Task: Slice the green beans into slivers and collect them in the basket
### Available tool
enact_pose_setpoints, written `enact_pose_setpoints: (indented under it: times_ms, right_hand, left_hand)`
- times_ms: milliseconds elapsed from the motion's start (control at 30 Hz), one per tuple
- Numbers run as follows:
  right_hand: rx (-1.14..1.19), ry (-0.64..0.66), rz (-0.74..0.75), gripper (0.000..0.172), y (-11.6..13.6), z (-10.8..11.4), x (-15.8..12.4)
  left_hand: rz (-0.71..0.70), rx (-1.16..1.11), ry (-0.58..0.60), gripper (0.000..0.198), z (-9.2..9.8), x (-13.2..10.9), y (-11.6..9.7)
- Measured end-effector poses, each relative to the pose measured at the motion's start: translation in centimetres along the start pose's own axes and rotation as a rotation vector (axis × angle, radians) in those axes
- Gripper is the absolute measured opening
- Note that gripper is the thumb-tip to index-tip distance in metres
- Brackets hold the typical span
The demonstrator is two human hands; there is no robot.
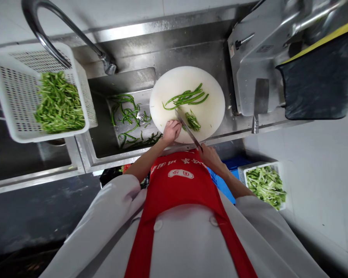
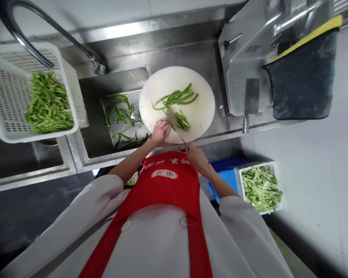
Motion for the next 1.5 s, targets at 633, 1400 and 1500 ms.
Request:
enact_pose_setpoints:
  times_ms: [633, 1400, 1500]
  right_hand:
    - [0.016, 0.011, 0.009, 0.034, 0.4, 0.2, 0.9]
    - [-0.059, -0.027, -0.019, 0.038, -0.4, 1.4, 0.6]
    - [-0.057, -0.014, -0.006, 0.037, 0.0, 0.9, 0.5]
  left_hand:
    - [0.023, -0.242, 0.084, 0.032, 4.2, -1.9, 2.8]
    - [-0.043, -0.095, 0.153, 0.026, 1.3, -3.0, 0.0]
    - [-0.008, -0.090, 0.127, 0.026, 1.3, -3.2, 0.0]
Point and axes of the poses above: each hand's wrist, its own x-axis towards the middle knuckle, its own z-axis out of the back of the hand, y = z × x, the point moved 8 cm from there along x, towards the middle knuckle, and after that the axes turned 2 degrees about y, right-handed, at the moved point
